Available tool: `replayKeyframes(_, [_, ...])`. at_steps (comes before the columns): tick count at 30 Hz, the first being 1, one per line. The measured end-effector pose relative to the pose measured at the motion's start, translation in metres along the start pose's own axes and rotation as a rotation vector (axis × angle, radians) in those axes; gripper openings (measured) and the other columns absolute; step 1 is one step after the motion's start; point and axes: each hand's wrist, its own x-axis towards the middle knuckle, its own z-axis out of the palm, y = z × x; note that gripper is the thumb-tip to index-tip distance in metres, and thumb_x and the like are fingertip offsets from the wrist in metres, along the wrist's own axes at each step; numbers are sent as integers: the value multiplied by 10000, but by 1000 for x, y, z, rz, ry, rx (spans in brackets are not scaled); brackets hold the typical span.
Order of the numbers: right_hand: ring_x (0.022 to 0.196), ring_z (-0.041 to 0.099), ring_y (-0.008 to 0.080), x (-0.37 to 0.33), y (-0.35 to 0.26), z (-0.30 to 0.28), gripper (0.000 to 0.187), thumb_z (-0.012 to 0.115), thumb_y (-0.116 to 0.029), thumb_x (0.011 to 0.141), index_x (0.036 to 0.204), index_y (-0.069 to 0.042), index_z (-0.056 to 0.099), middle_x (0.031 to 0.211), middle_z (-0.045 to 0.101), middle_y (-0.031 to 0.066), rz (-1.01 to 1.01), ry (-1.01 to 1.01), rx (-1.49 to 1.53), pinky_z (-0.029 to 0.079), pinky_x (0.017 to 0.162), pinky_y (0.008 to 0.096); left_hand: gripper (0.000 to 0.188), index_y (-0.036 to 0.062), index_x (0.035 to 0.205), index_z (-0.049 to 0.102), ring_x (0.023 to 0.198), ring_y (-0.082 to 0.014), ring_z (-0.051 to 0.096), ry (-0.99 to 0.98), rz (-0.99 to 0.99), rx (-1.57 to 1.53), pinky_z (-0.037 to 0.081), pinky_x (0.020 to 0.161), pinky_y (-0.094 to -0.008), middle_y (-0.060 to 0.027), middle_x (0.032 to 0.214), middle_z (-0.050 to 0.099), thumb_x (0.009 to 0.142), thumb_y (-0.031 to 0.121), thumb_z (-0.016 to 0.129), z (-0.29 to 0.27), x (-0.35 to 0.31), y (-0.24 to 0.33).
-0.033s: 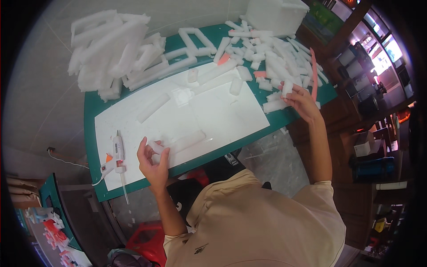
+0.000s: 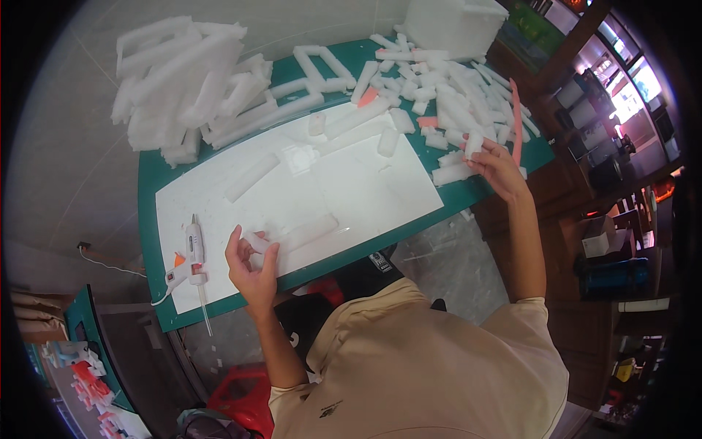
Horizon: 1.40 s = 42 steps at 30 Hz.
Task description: Glue white foam blocks together using a hot glue gun to create a structure.
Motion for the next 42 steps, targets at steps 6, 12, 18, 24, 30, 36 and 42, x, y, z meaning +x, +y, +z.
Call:
replayKeyframes(6, [961,624,146,-4,5,-4,438,629,-52,864,1263,62,488,1068,646,113,-84,114,-82,503,839,223,675,-23,1327,410,867,-166,620,2,24,4,465,845,-295,-162,993,644,739,-34,741,0,-1,-4])
replayKeyframes(12, [787,636,128,-11,2,1,561,607,-164,923,1365,33,322,963,664,137,-116,239,-211,515,728,225,676,-17,1329,413,882,-171,613,3,3,4,462,846,-291,-160,998,638,739,-30,744,0,-1,-3])
replayKeyframes(18, [528,533,77,-14,-1,9,571,565,-255,953,1385,-5,288,706,636,76,-126,289,-396,403,480,188,678,-14,1334,409,889,-168,603,7,7,-10,460,846,-290,-162,1009,638,743,-27,742,0,-1,-2])
replayKeyframes(24, [435,404,37,-14,-1,9,511,579,-255,943,1362,-64,356,591,547,7,-137,298,-431,246,392,190,669,18,1350,384,980,-211,602,-29,-31,1,450,899,-320,-153,1024,617,767,-33,708,-1,-1,-4])
replayKeyframes(30, [455,403,25,-17,0,12,407,632,-215,908,1259,-54,504,572,507,-46,-128,406,-459,249,415,191,683,-18,1335,405,899,-172,604,1,5,-11,460,857,-293,-168,1020,638,742,-34,743,-1,-1,-1])
replayKeyframes(36, [551,360,-5,-20,0,15,331,689,-156,857,1137,-4,600,594,424,-100,-171,411,-404,252,533,181,683,-22,1334,407,908,-178,610,3,7,-12,459,862,-295,-161,1003,637,741,-35,743,-2,-1,-3])
replayKeyframes(42, [571,281,6,-20,3,11,239,692,-143,849,1042,-7,654,632,325,-119,-190,430,-429,217,533,210,686,-23,1335,406,898,-176,614,2,10,-17,459,863,-296,-157,994,638,738,-37,745,-1,-1,-3])
